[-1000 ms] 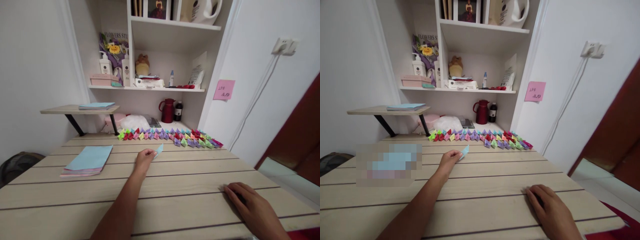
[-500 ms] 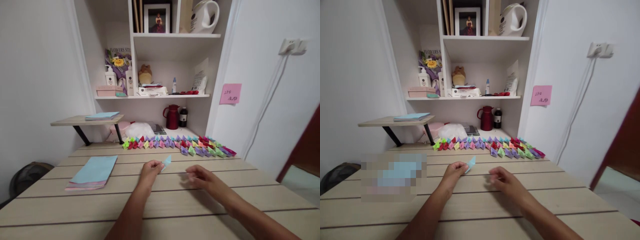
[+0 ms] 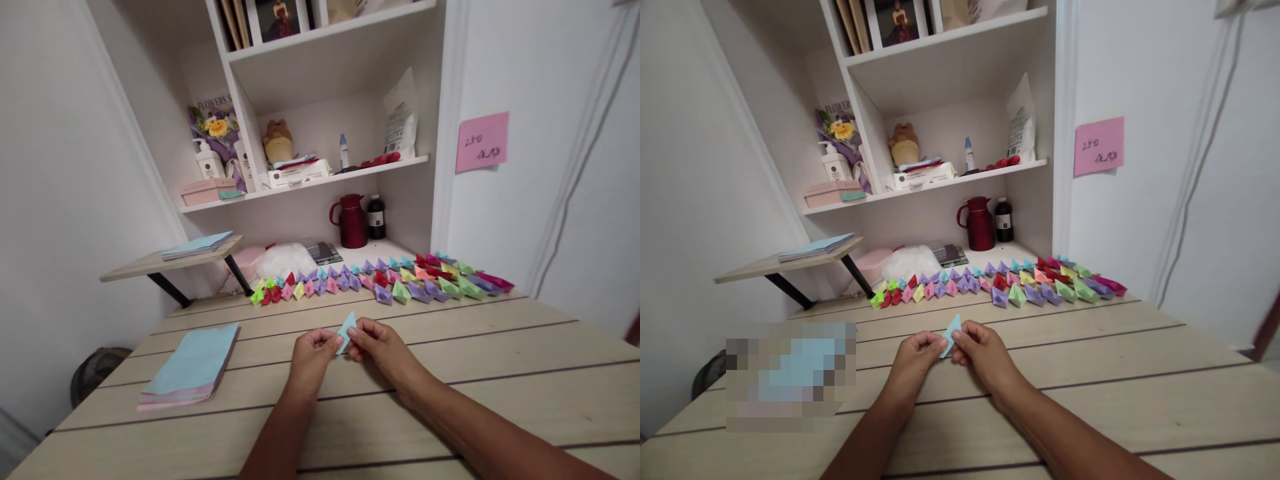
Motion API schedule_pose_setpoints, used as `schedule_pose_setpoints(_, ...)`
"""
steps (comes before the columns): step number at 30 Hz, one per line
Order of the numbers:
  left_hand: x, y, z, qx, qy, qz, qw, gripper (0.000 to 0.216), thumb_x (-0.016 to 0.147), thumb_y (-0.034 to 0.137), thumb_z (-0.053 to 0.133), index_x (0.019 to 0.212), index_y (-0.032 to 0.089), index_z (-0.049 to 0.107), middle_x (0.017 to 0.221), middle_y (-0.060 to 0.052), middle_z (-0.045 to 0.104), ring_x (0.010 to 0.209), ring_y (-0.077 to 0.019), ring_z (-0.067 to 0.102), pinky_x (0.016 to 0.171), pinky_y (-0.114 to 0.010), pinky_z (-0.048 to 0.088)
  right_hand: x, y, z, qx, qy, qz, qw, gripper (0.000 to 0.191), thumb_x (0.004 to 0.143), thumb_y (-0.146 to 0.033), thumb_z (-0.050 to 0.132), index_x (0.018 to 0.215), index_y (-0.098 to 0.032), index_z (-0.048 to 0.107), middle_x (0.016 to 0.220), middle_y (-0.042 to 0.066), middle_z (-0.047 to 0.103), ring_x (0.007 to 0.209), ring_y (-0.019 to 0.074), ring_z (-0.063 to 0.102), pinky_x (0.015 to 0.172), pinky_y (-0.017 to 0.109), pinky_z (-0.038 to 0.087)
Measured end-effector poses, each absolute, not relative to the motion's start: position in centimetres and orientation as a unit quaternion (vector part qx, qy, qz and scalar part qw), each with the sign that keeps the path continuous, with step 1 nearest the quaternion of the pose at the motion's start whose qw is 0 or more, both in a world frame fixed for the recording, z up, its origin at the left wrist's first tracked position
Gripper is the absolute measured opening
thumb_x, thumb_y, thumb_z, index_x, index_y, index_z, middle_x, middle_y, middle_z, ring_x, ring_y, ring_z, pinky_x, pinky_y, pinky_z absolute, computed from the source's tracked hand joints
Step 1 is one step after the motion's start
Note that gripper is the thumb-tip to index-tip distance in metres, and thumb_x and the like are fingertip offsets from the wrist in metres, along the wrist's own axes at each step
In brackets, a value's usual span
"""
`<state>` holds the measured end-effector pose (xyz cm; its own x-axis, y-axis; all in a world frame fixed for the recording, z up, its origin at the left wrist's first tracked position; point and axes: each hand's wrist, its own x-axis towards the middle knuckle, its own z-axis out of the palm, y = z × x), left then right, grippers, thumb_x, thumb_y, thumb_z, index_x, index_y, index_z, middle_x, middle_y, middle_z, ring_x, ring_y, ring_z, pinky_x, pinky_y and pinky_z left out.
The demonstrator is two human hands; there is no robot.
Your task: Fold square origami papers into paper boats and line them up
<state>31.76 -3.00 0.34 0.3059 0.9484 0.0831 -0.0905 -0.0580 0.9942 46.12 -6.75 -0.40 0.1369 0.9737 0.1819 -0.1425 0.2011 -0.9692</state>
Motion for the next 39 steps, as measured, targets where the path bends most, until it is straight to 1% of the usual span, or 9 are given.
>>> schedule_pose_setpoints(7,32.1,-3.5,0.8,0.587,0.349,0.426,0.593,0.027,0.065,0.036,0.080,0.066,0.011,0.070,0.064,-0.002,0.065,0.063,-0.0118,0.053,0.065,-0.023,0.039,46.1,-6.6,-1.0,-0.456,-0.478,0.413,0.627,0.047,0.082,-0.062,0.051,0.066,-0.018,0.056,0.056,0.000,0.062,0.044,0.0131,0.057,0.051,0.026,0.042)
schedule_pose_setpoints(10,32.2,-3.4,0.6,0.579,0.341,0.436,0.598,0.030,0.066,0.039,0.079,0.070,0.011,0.070,0.067,-0.004,0.067,0.065,-0.0138,0.056,0.068,-0.025,0.041,45.8,-6.8,-0.9,-0.443,-0.489,0.411,0.629,0.047,0.084,-0.063,0.047,0.073,-0.018,0.057,0.061,0.000,0.062,0.052,0.0151,0.061,0.055,0.026,0.044)
schedule_pose_setpoints(13,32.2,-3.4,0.3,0.561,0.340,0.460,0.598,0.031,0.066,0.041,0.078,0.072,0.011,0.070,0.068,-0.005,0.067,0.066,-0.0145,0.057,0.069,-0.026,0.042,45.5,-6.8,-1.0,-0.430,-0.509,0.432,0.608,0.040,0.081,-0.059,0.055,0.075,-0.019,0.056,0.065,0.000,0.063,0.061,0.0163,0.062,0.059,0.027,0.044)
schedule_pose_setpoints(17,32.3,-3.4,-0.1,0.542,0.339,0.482,0.598,0.030,0.065,0.041,0.078,0.067,0.012,0.068,0.065,-0.003,0.065,0.062,-0.0130,0.054,0.064,-0.025,0.041,45.2,-6.8,-1.4,-0.431,-0.520,0.443,0.590,0.038,0.069,-0.049,0.073,0.061,-0.020,0.049,0.054,-0.002,0.061,0.057,0.0149,0.057,0.061,0.027,0.041)
schedule_pose_setpoints(23,32.4,-3.5,-0.1,0.540,0.335,0.483,0.602,0.030,0.068,0.041,0.076,0.066,0.012,0.067,0.062,-0.002,0.062,0.060,-0.0117,0.052,0.062,-0.025,0.040,44.9,-7.2,-1.1,-0.434,-0.514,0.457,0.582,0.041,0.068,-0.051,0.072,0.058,-0.019,0.050,0.053,-0.001,0.061,0.054,0.0137,0.055,0.060,0.026,0.040)
schedule_pose_setpoints(30,31.9,-3.6,0.4,0.588,0.315,0.447,0.595,0.036,0.071,0.047,0.071,0.065,0.012,0.065,0.059,-0.003,0.060,0.059,-0.0126,0.051,0.062,-0.026,0.040,45.3,-7.5,-0.6,-0.429,-0.536,0.463,0.560,0.041,0.072,-0.056,0.065,0.070,-0.015,0.065,0.071,0.003,0.069,0.053,0.0132,0.060,0.059,0.027,0.045)
schedule_pose_setpoints(35,31.8,-3.4,0.3,0.638,0.354,0.459,0.507,0.036,0.075,0.049,0.064,0.068,0.014,0.065,0.060,-0.003,0.059,0.058,-0.0144,0.051,0.061,-0.027,0.039,46.0,-7.3,-0.6,-0.458,-0.561,0.430,0.539,0.042,0.080,-0.053,0.056,0.064,-0.015,0.062,0.063,0.003,0.066,0.041,0.0113,0.056,0.047,0.025,0.041)
schedule_pose_setpoints(38,31.5,-2.7,0.1,0.673,0.398,0.478,0.399,0.022,0.074,0.038,0.066,0.066,0.017,0.065,0.066,-0.002,0.059,0.065,-0.0160,0.051,0.065,-0.027,0.036,47.5,-7.0,-0.2,-0.481,-0.565,0.380,0.552,0.026,0.078,-0.041,0.061,0.088,-0.017,0.066,0.081,0.003,0.067,0.055,0.0122,0.060,0.056,0.026,0.046)
schedule_pose_setpoints(39,31.3,-2.5,0.0,0.689,0.408,0.476,0.363,0.017,0.072,0.033,0.067,0.063,0.018,0.065,0.067,-0.001,0.058,0.066,-0.0164,0.050,0.067,-0.028,0.035,48.1,-6.9,0.0,-0.492,-0.563,0.358,0.560,0.034,0.074,-0.033,0.067,0.106,-0.021,0.063,0.092,0.003,0.066,0.063,0.0130,0.062,0.062,0.027,0.047)
